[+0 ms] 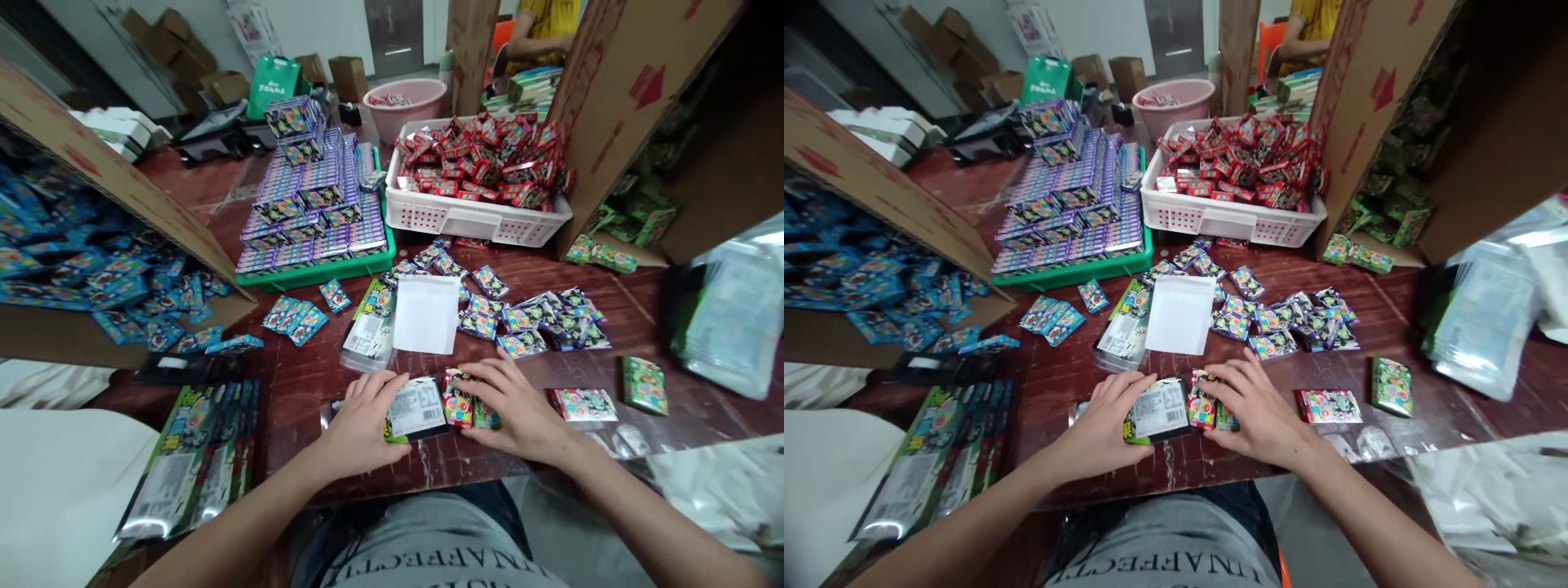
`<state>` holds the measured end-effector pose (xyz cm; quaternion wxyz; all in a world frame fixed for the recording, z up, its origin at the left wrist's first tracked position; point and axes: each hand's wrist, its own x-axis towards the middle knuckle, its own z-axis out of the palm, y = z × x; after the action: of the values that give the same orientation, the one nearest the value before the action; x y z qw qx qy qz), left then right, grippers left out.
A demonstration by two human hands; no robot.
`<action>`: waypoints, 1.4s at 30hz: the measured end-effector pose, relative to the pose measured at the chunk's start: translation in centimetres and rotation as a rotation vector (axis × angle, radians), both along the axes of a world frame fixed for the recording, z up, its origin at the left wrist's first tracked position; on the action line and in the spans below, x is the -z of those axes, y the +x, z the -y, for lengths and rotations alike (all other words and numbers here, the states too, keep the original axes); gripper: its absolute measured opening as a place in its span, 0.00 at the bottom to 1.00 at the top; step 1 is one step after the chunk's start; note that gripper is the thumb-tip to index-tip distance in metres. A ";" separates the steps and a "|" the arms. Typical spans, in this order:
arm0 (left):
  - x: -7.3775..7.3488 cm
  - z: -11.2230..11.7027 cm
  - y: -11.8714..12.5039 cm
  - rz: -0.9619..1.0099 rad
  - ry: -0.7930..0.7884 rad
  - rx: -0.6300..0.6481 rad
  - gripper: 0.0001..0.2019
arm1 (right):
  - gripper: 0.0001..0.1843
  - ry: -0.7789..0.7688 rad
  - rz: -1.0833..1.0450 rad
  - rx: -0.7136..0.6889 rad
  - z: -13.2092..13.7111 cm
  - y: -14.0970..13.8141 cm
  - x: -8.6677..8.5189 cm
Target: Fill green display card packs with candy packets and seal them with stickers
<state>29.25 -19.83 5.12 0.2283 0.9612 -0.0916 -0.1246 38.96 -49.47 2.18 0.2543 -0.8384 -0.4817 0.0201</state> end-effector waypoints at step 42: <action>2.5 0.8 2.1 -0.044 -1.002 -0.450 0.17 | 0.18 0.560 -0.916 0.286 -6.0 -0.6 0.9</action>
<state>31.36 -20.64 2.58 0.6809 0.7279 0.0729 -0.0340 38.39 -43.48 1.30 0.6512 -0.7014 -0.1900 0.2189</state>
